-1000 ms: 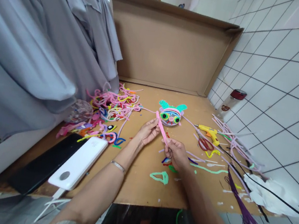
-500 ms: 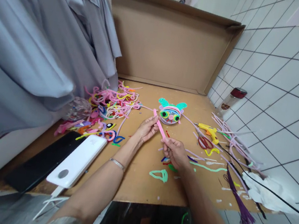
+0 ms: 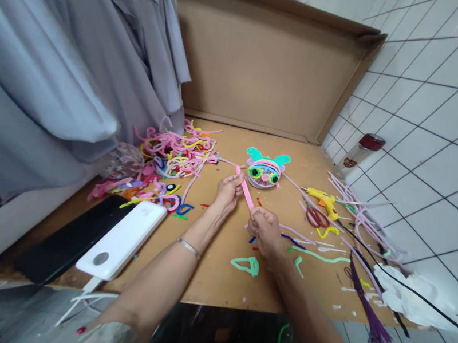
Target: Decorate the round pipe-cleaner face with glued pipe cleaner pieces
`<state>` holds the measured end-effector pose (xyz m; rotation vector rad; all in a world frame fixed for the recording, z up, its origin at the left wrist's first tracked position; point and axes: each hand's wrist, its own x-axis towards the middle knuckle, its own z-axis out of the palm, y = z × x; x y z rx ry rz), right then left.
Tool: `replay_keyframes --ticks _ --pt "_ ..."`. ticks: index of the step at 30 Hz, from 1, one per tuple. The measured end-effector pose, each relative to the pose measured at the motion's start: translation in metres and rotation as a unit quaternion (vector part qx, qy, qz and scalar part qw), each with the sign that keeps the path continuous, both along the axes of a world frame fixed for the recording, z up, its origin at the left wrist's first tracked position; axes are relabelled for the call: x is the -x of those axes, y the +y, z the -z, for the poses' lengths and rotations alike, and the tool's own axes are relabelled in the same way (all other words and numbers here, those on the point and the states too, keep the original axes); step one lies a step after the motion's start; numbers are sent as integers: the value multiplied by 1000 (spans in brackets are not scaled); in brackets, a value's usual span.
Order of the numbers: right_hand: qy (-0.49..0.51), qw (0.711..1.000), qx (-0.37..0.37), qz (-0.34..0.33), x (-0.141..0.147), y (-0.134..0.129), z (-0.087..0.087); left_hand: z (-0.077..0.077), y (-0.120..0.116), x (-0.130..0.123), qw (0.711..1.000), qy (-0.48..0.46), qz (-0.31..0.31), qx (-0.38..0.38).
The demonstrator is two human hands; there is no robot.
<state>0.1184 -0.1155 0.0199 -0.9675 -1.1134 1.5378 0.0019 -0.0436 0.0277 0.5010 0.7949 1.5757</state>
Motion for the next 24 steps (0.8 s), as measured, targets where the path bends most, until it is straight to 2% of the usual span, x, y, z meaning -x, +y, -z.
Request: replay_keyframes --ticks 5,12,24 --pt "-2 1000 4 11 1 -2 3 -2 0 1 1000 11 -11 8" --pt "-30 1000 0 10 1 -3 6 -10 2 9 997 27 -66 28" --pt "-30 999 -32 19 5 -5 6 -16 7 2 993 23 -113 36"
